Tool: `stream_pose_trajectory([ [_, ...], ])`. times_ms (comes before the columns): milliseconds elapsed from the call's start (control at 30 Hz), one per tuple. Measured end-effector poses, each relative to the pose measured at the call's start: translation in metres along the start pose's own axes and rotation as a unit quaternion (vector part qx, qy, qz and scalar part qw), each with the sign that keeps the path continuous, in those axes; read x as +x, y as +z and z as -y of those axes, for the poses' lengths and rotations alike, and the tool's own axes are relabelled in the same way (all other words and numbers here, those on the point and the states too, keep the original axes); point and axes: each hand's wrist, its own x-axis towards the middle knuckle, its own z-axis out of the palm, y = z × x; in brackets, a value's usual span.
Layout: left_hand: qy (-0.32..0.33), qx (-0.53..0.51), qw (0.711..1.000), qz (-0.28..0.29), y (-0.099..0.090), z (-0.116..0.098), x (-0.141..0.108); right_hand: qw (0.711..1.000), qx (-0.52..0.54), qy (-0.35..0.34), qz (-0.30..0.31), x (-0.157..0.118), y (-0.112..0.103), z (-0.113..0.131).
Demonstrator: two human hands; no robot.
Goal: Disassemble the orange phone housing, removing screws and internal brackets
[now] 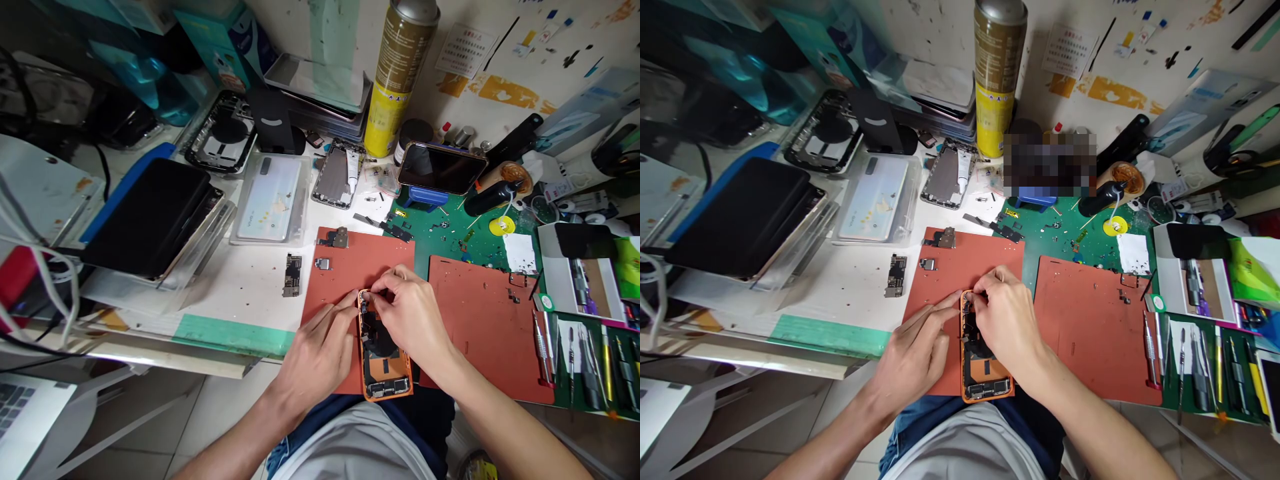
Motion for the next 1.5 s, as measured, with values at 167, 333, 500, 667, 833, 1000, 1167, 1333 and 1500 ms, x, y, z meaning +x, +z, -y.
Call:
stream_pose_trajectory([
  [167,0.010,0.013,1.000,0.004,0.000,-0.002,0.000,1.000,-0.015,0.001,0.004,0.002,0.000,0.003],
  [333,0.013,0.024,1.000,0.000,0.000,0.000,0.003,0.998,0.048,0.008,-0.034,-0.008,-0.018,0.001],
  [500,-0.040,0.048,0.996,-0.058,-0.005,-0.020,-0.006,0.976,0.122,0.156,-0.088,-0.060,-0.039,-0.021],
  [667,-0.120,0.161,0.979,-0.016,0.010,-0.075,-0.024,0.941,0.208,0.244,-0.111,-0.120,-0.034,-0.037],
  [833,-0.157,0.300,0.939,0.055,0.037,-0.108,-0.013,0.931,0.225,0.250,-0.142,-0.153,-0.023,-0.046],
  [1000,-0.215,0.331,0.915,0.088,0.043,-0.116,0.007,0.933,0.232,0.230,-0.153,-0.168,-0.014,-0.059],
  [1167,-0.154,0.306,0.938,0.047,0.035,-0.106,0.000,0.936,0.238,0.211,-0.154,-0.176,-0.011,-0.064],
  [1333,0.018,0.219,0.976,-0.001,0.023,-0.069,-0.003,0.934,0.230,0.207,-0.179,-0.187,-0.019,-0.074],
  [1500,0.105,0.057,0.991,0.061,0.020,-0.046,0.014,0.928,0.192,0.202,-0.247,-0.193,-0.038,-0.092],
])
